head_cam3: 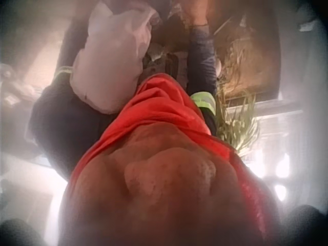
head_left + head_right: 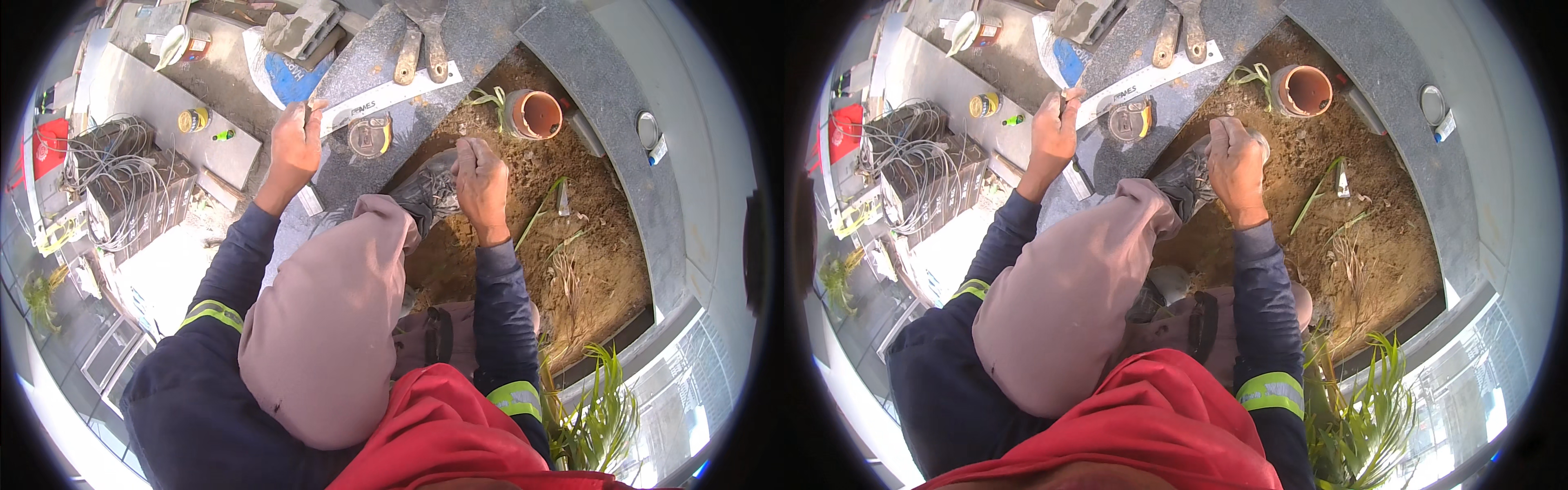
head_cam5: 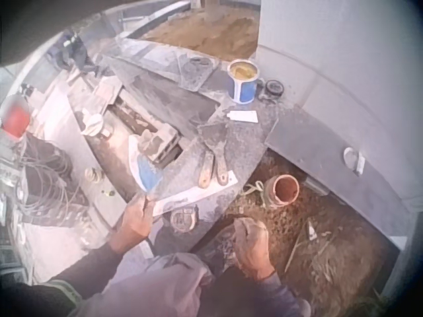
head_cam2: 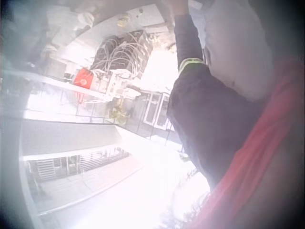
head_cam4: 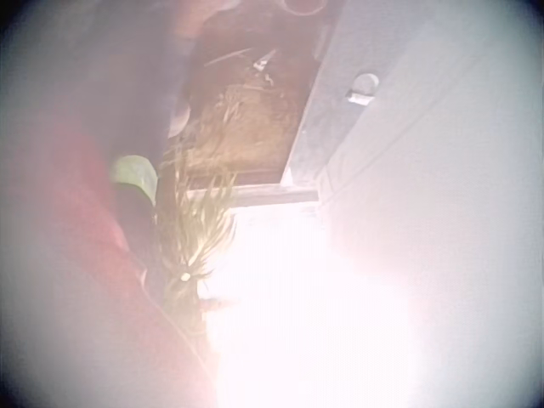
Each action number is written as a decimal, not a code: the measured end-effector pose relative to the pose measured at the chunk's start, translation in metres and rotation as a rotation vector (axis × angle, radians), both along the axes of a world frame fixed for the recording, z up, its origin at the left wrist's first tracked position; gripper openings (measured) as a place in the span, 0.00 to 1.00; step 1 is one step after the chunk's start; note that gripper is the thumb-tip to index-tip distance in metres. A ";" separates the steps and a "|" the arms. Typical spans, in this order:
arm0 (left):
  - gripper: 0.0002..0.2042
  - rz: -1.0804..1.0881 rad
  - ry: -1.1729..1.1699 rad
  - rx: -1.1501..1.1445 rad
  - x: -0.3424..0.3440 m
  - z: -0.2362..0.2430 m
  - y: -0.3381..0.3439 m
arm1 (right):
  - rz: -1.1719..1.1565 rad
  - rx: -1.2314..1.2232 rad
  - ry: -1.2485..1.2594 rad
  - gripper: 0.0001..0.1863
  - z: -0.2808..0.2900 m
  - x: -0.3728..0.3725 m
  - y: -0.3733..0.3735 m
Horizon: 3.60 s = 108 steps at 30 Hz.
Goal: The person measures and marks a stone slab using a square ruler and pencil, then uses a hammer and chisel to chip away at the stone. The person also uses a tape measure and a trowel to apply a substance to the stone.
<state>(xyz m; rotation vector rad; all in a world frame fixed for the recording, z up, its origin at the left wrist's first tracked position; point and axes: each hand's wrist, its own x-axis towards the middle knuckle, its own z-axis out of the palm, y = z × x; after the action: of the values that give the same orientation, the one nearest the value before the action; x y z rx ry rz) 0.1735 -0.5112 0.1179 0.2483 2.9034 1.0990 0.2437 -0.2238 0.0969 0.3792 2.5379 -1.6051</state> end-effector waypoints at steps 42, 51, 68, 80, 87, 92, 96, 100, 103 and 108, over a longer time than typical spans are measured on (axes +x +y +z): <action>0.22 0.222 -0.106 -0.336 -0.155 -0.114 0.053 | -0.219 0.122 -0.262 0.06 0.008 0.045 0.068; 0.24 0.153 -0.103 -0.385 -0.159 -0.117 0.051 | -0.304 -0.067 -0.407 0.13 -0.009 0.028 0.039; 0.25 0.128 -0.059 -0.318 -0.159 -0.112 0.056 | -0.255 0.047 -0.285 0.14 0.008 0.021 0.063; 0.20 0.112 0.147 -0.350 -0.159 -0.122 0.049 | -0.044 0.317 -0.059 0.15 0.035 0.053 0.082; 0.15 0.058 0.383 -0.328 -0.145 -0.107 0.048 | -0.276 0.309 0.039 0.16 0.059 0.083 0.099; 0.13 -0.215 0.434 -0.041 -0.112 -0.039 0.109 | -0.589 0.411 0.115 0.15 0.075 0.109 0.126; 0.13 -0.264 -0.075 0.326 -0.088 0.022 0.190 | -0.620 0.248 0.035 0.14 0.077 0.116 0.132; 0.14 -0.423 -1.007 1.059 -0.024 0.058 0.267 | -0.515 -0.039 0.195 0.23 0.078 0.087 0.100; 0.15 -0.601 -1.024 0.946 0.004 0.052 0.303 | -0.566 -0.282 0.108 0.22 0.084 0.067 0.073; 0.18 -0.900 -0.106 0.624 -0.026 0.041 0.293 | -0.609 -0.134 -0.011 0.19 0.072 0.091 0.076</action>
<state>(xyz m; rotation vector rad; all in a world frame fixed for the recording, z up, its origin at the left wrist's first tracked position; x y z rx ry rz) 0.1479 -0.2179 0.1594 1.2754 1.8459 1.6211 0.3344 -0.1475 0.1689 1.2313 2.4177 -1.9212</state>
